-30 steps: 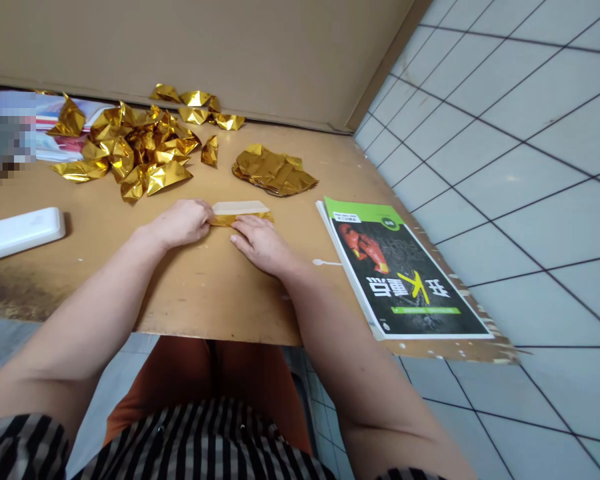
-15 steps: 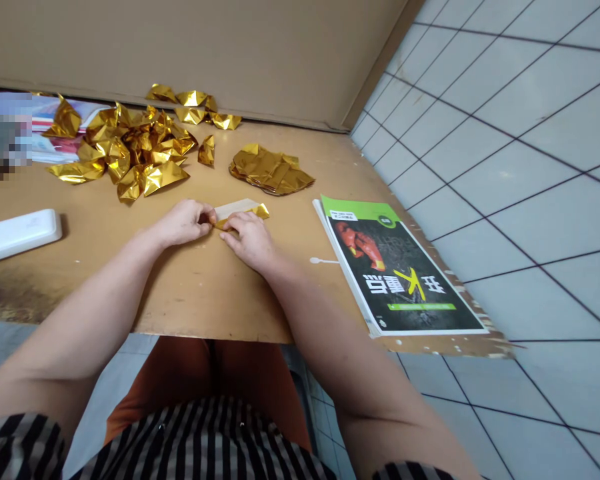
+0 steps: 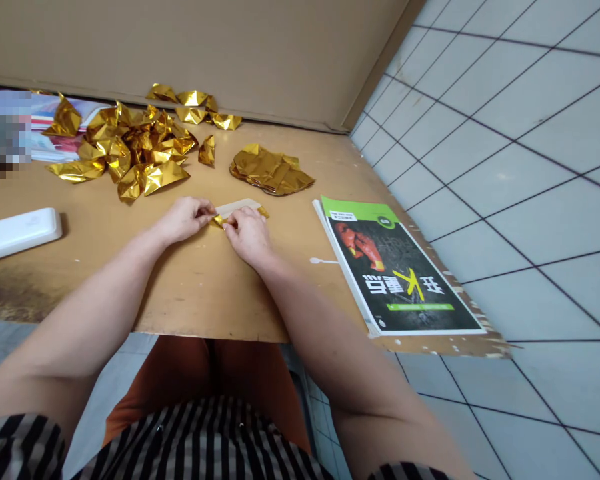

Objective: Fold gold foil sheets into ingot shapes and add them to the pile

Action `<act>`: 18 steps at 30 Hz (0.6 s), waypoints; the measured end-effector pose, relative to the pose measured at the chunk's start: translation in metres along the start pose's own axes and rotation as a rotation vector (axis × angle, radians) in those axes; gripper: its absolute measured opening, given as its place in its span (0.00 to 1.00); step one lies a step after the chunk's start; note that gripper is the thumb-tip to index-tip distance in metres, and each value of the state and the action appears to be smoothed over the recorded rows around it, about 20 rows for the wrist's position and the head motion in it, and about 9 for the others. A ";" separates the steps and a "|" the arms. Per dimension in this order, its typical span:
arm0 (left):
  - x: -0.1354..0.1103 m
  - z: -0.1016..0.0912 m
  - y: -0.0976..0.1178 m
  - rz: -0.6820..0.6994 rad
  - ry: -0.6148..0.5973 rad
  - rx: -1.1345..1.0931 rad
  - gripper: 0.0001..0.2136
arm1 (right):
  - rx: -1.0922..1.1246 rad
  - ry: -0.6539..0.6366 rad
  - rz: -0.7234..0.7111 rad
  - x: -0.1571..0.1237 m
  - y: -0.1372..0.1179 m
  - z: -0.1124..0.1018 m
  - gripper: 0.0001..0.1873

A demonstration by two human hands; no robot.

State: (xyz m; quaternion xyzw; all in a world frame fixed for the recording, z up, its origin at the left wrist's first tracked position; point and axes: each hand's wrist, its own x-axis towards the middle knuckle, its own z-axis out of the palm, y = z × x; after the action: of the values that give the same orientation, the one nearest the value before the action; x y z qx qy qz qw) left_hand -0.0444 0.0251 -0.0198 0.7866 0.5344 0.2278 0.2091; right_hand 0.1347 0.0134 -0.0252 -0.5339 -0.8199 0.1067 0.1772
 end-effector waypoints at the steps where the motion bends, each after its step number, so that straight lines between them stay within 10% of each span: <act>1: 0.000 0.001 0.001 -0.013 0.005 0.009 0.11 | -0.004 0.003 -0.006 0.000 0.000 0.000 0.09; 18: 0.002 0.003 0.013 -0.187 0.042 0.074 0.12 | -0.167 -0.128 -0.195 -0.010 -0.004 -0.008 0.19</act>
State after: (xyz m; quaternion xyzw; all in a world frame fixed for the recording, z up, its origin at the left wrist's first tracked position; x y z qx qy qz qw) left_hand -0.0322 0.0223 -0.0149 0.7355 0.6179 0.2038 0.1888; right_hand 0.1385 0.0028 -0.0182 -0.4567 -0.8835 0.0541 0.0887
